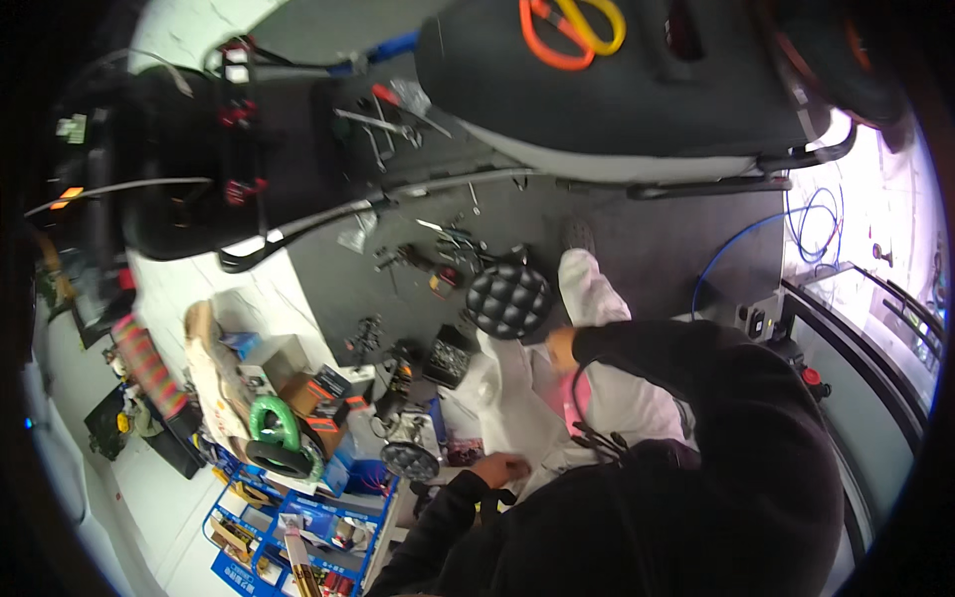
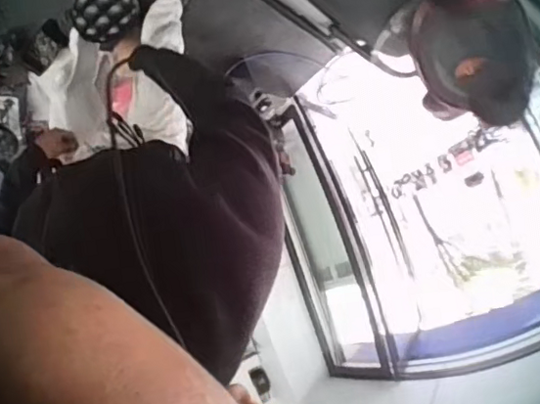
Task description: The person works on a scooter in a workshop, using a power drill to remove screws and then cutting and fitting a textured rubber pad onto the scooter's side panel. They repeatedly trim the pad with scissors and press it into place.
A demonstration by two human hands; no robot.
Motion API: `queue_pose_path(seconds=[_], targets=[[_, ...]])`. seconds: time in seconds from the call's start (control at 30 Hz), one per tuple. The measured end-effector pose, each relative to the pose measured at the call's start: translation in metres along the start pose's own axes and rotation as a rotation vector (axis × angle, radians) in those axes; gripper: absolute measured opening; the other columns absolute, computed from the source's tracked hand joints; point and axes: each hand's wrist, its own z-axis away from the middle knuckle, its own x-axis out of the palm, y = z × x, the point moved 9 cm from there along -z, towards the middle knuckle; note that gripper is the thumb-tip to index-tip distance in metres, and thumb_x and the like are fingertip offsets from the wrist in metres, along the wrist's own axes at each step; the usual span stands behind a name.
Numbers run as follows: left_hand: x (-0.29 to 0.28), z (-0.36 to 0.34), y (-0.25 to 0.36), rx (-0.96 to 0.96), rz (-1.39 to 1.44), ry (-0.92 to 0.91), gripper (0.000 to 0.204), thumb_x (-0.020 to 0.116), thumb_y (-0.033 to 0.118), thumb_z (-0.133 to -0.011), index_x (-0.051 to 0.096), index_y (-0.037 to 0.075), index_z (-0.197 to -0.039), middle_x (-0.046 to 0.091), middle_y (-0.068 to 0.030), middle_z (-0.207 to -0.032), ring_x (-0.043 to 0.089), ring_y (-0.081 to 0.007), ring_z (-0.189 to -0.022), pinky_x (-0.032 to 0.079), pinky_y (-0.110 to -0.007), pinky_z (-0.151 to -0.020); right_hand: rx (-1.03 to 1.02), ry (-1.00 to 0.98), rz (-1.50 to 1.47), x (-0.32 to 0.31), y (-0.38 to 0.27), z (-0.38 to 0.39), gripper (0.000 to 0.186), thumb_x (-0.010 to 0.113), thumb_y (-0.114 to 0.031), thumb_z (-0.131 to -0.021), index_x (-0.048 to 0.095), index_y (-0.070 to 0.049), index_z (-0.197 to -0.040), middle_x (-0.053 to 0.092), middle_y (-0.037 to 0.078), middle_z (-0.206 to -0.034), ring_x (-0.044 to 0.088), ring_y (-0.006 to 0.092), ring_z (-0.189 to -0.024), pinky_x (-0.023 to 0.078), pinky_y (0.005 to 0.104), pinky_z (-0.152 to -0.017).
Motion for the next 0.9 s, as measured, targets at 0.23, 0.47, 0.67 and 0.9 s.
queue_pose_path(seconds=[0.23, 0.47, 0.67, 0.9], targets=[[-0.085, -0.042, -0.047, 0.009, -0.073, 0.898, 0.023, 0.065, 0.013, -0.094, 0.072, 0.012, -0.116, 0.068, -0.0155, -0.101, 0.070, -0.0380, -0.086, 0.058, -0.047, -0.075, 0.770, 0.491, -0.276, -0.083, 0.182, -0.099, 0.044, 0.057, -0.039, -0.097, 0.075, 0.000, -0.106, 0.074, 0.025, -0.112, 0.071, 0.0425, -0.108, 0.056, 0.0513, -0.096], [-0.066, -0.051, -0.060, 0.009, -0.082, 0.939, 0.025, 0.067, 0.009, -0.092, 0.072, 0.013, -0.117, 0.066, -0.0132, -0.108, 0.070, -0.0350, -0.081, 0.058, -0.044, -0.064, 0.687, 0.505, -0.265, -0.051, 0.194, -0.180, 0.080, 0.076, -0.049, -0.086, 0.053, 0.000, -0.145, 0.060, 0.026, -0.143, 0.058, 0.0405, -0.133, 0.046, 0.0461, -0.112], [-0.065, -0.049, -0.072, -0.011, 0.027, 0.947, 0.024, 0.068, 0.009, -0.092, 0.072, 0.013, -0.115, 0.067, -0.0145, -0.111, 0.072, -0.0356, -0.081, 0.059, -0.043, -0.065, 0.744, 0.358, -0.281, -0.032, 0.188, -0.199, 0.099, 0.081, -0.052, -0.084, 0.035, -0.008, -0.160, 0.051, 0.024, -0.153, 0.053, 0.0408, -0.139, 0.044, 0.0476, -0.115], [-0.086, -0.057, -0.083, -0.007, 0.189, 0.917, 0.019, 0.065, 0.011, -0.096, 0.069, 0.007, -0.115, 0.066, -0.0155, -0.106, 0.069, -0.0344, -0.080, 0.058, -0.042, -0.071, 0.637, 0.038, 0.007, -0.059, 0.192, -0.217, 0.094, 0.085, -0.048, -0.080, 0.046, -0.005, -0.153, 0.061, 0.024, -0.143, 0.060, 0.0368, -0.133, 0.048, 0.0446, -0.110]])
